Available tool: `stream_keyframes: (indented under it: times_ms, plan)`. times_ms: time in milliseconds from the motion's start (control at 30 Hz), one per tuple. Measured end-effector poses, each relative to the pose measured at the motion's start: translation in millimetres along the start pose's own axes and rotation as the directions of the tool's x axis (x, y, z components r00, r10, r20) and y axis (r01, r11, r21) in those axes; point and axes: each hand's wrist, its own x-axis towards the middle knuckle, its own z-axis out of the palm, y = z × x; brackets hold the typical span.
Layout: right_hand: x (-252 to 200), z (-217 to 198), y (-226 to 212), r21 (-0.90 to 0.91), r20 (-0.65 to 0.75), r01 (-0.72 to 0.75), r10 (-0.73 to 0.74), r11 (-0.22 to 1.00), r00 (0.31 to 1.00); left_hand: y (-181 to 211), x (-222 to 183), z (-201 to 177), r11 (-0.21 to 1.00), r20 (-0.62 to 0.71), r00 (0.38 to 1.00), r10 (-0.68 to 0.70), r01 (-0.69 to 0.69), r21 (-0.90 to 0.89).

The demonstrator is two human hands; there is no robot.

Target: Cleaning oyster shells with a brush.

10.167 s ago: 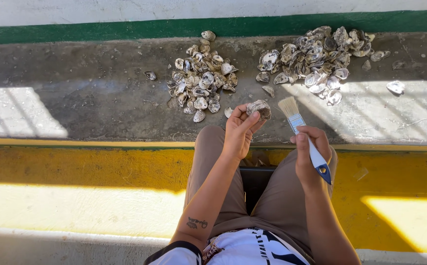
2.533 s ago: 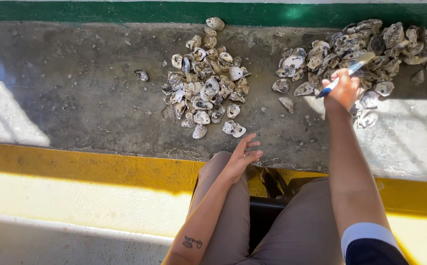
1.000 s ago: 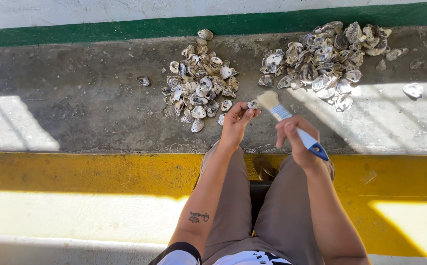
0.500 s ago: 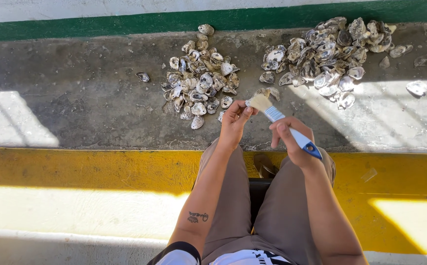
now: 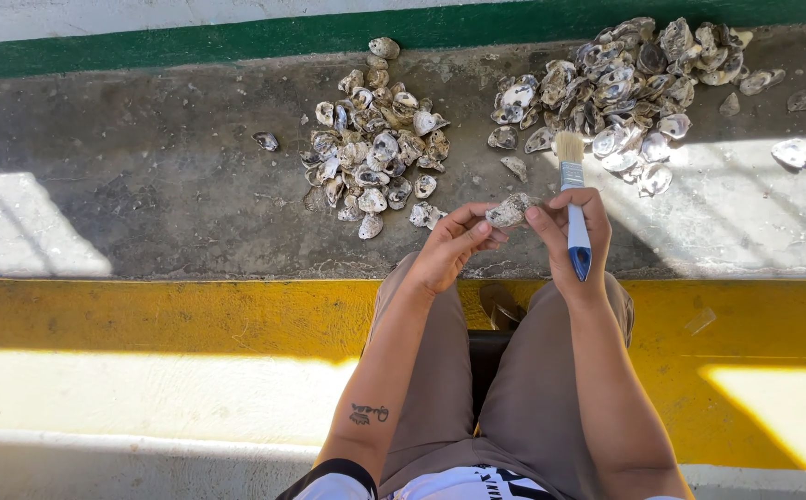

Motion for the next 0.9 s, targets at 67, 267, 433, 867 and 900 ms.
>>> stream_keyframes:
  times_ms: [67, 267, 433, 867, 900]
  plan:
    - [2, 9, -18, -0.051, 0.027, 0.031, -0.029, 0.998, 0.999, -5, 2, -6, 1.000, -0.028, 1.000, 0.008, -0.008, 0.029]
    - [-19, 17, -49, -0.368, 0.122, 0.198, -0.164, 0.909, 0.979, -13, 10, -15, 0.995, -0.226, 0.969, 0.096, -0.090, 0.039]
    - [-35, 25, -73, -0.439, 0.439, 0.309, -0.098, 0.844, 0.893, -17, 11, -26, 0.992, -0.329, 0.937, 0.120, -0.128, -0.003]
    - [-30, 13, -74, -0.583, 0.398, 0.295, -0.051, 0.757, 0.916, -19, 10, -25, 0.985, -0.281, 0.947, 0.156, -0.129, 0.114]
    - [-32, 16, -75, -0.569, 0.474, 0.349, -0.050, 0.744, 0.879, -22, 10, -26, 0.985, -0.279, 0.947, 0.159, -0.133, 0.109]
